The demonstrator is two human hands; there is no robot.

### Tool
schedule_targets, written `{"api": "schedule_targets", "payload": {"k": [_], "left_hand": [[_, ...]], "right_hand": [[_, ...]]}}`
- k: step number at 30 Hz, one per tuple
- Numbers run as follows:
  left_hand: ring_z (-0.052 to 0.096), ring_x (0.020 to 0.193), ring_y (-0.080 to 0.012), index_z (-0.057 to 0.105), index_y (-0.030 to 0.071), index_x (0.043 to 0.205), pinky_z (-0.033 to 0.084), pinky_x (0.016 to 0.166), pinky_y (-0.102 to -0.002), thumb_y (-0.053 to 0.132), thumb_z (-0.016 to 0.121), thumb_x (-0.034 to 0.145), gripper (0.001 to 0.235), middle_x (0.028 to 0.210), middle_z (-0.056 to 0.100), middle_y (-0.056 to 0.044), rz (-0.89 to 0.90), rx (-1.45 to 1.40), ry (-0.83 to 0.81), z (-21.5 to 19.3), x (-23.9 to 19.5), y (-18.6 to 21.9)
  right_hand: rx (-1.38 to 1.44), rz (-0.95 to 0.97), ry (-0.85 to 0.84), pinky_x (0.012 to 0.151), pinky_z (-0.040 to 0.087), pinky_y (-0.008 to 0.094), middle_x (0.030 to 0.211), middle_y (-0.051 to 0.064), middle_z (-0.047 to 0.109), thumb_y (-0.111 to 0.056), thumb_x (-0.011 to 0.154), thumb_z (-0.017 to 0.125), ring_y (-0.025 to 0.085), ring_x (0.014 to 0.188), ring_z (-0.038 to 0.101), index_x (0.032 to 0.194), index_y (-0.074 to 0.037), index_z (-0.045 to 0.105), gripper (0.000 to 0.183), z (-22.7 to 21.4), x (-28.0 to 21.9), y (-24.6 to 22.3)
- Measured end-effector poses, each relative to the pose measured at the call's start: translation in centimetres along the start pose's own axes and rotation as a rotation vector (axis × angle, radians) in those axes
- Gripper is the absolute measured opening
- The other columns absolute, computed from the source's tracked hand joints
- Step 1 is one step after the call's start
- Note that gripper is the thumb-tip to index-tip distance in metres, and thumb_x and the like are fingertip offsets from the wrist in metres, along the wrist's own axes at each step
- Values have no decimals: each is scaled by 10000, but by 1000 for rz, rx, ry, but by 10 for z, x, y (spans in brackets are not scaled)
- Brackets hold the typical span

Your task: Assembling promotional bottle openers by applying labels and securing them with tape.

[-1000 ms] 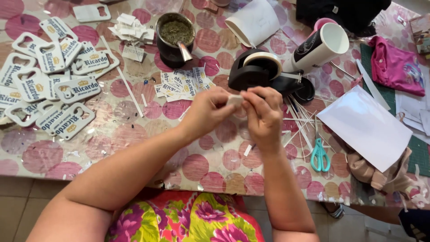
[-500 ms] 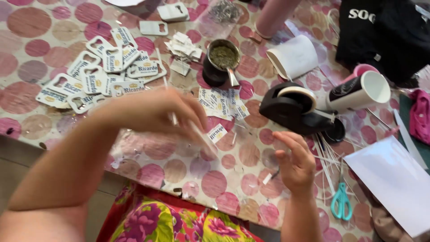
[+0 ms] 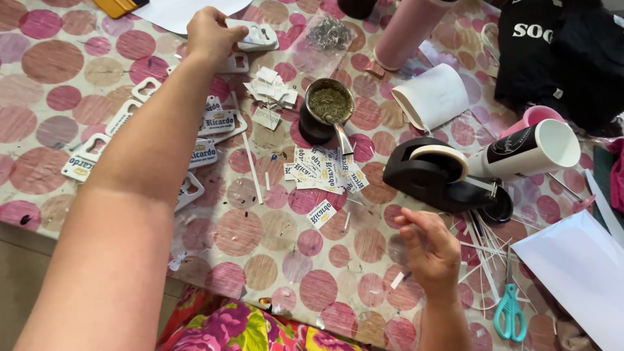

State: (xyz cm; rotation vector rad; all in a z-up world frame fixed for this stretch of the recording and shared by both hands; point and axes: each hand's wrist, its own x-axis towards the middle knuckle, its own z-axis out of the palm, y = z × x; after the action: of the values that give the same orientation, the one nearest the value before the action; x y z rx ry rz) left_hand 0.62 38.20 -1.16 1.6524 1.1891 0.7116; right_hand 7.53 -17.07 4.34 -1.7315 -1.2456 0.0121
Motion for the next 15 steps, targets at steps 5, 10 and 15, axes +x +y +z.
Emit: {"api": "schedule_targets", "payload": {"k": [5,10,15], "left_hand": [[659,672,-139,680,106,945,524,549,-327,386,829,936,317,894,730,-56,37,263,-48,-8,-30,34],[486,550,-202,625,61,802,409,480,-338,362,620,1136,450,691,578,-80,267,497,-135,-9,-43,32],[622,1164,-277,499,34,1439,528,1033,-356,51,662,933,532,1305,636,-176,405,353,-483,-28,-171,99]], "right_hand": [[40,6,-20,836,645,277,1034,145,724,-119,994,626,215,980,723,1217,22,664,267,1,-1,4],[6,-48,-26,887,611,313,1020,136,739,-128,982,645,227,964,727,1211,6,665,266,0,-1,2],[9,-81,-20,878,600,314,1027,134,728,-123,966,669,223,935,732,1218,0,664,281,1,-1,-1]]}}
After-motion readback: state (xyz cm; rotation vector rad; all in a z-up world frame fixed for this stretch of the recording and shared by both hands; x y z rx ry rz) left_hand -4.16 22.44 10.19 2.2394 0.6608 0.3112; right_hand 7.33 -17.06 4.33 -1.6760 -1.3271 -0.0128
